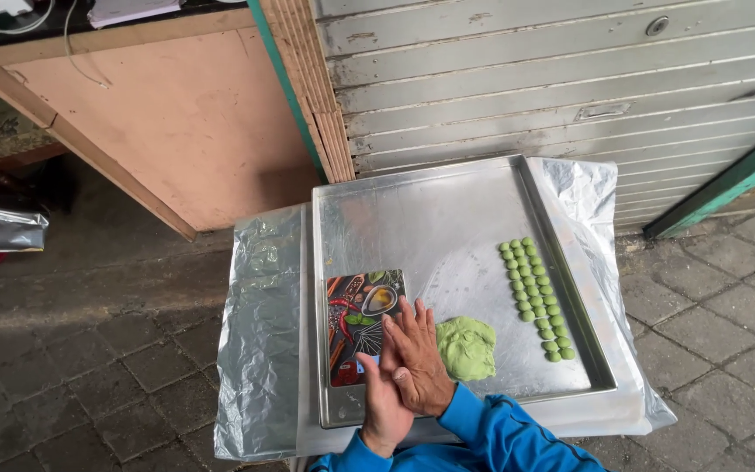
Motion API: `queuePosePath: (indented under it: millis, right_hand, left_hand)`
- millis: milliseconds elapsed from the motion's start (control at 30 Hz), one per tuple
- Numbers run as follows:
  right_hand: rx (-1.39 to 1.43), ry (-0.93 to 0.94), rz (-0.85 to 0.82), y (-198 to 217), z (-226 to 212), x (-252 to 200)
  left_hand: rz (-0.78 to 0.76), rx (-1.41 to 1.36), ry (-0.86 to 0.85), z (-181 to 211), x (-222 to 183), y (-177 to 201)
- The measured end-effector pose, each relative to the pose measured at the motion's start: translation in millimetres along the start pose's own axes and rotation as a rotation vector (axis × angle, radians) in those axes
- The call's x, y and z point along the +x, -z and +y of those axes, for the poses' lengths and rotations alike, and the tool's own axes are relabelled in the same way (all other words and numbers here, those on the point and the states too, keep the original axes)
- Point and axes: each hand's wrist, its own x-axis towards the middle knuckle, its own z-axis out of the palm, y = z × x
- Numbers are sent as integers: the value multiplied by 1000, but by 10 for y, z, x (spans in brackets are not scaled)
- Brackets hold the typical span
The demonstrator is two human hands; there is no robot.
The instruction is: Rolling small pieces of green dough into uniform balls and arranging them on a metal tray.
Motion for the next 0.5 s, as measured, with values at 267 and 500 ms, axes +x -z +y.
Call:
queuePosePath:
  millis: [267, 500]
  right_hand:
    - [367, 59, -92, 162, -859, 193]
    - [63, 241, 27, 44, -250, 354]
  left_hand:
    - [27, 7, -348, -297, 74, 164]
    - [74, 23, 88, -130, -146, 301]
